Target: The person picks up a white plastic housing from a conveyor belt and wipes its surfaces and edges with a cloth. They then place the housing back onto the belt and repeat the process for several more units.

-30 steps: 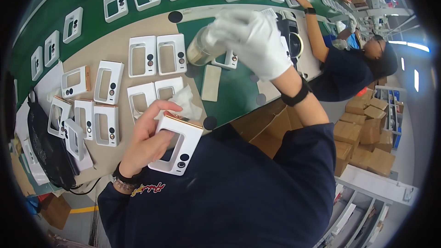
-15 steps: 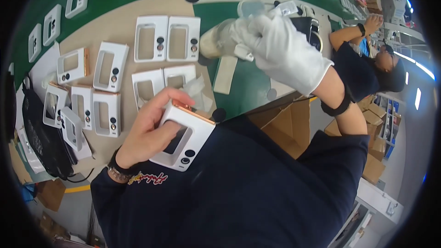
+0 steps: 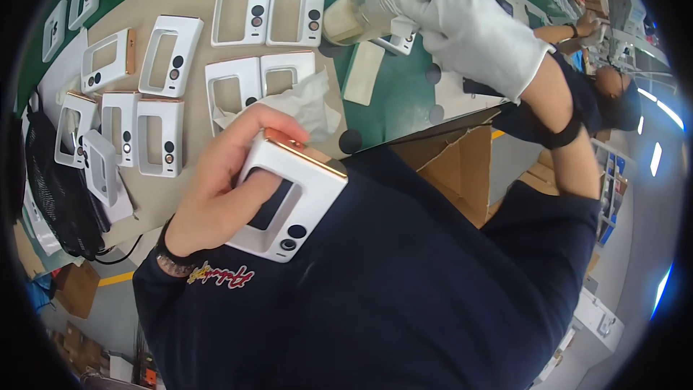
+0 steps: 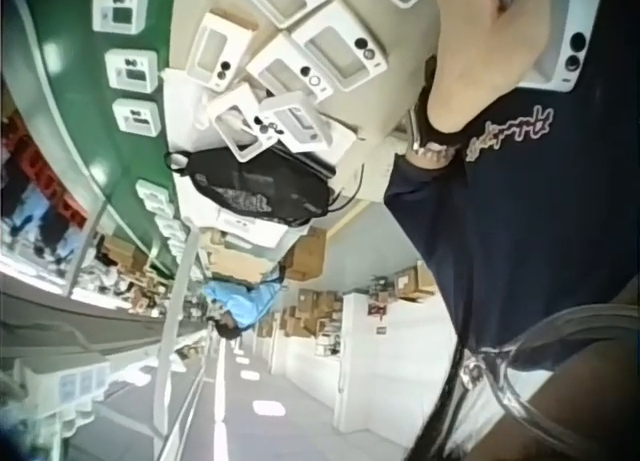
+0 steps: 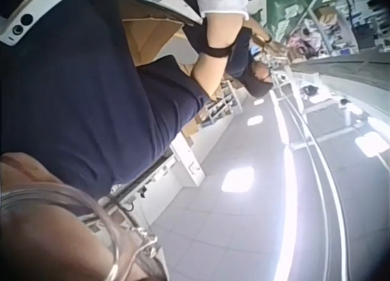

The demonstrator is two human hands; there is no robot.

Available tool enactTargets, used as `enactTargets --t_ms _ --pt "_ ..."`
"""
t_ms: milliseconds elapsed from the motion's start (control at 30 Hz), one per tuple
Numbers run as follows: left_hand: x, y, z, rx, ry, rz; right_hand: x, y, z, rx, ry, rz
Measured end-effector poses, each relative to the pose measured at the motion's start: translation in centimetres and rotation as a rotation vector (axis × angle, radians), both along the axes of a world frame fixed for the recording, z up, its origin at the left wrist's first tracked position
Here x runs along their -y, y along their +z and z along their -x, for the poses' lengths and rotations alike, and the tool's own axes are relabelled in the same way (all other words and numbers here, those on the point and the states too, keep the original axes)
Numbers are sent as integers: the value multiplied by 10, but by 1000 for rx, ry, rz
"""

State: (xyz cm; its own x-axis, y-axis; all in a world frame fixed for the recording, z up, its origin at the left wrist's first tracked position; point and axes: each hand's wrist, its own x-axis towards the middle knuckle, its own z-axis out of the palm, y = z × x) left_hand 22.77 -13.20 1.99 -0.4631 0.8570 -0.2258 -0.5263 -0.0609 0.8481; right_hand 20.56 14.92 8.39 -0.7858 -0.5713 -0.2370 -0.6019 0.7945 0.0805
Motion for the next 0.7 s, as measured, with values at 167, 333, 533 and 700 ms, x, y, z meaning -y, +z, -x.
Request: enactTargets --t_ms 167,333,533,700 --pt "-1 -1 -12 -126 81 -41 7 12 -10 122 -315 208" --pt "0 8 -14 -25 -32 43 14 23 -48 509 -760 1049" --pt "-1 10 -22 7 -58 122 57 13 -78 436 -482 891" --pt "3 11 -26 42 -61 121 69 28 -89 -73 -122 659"
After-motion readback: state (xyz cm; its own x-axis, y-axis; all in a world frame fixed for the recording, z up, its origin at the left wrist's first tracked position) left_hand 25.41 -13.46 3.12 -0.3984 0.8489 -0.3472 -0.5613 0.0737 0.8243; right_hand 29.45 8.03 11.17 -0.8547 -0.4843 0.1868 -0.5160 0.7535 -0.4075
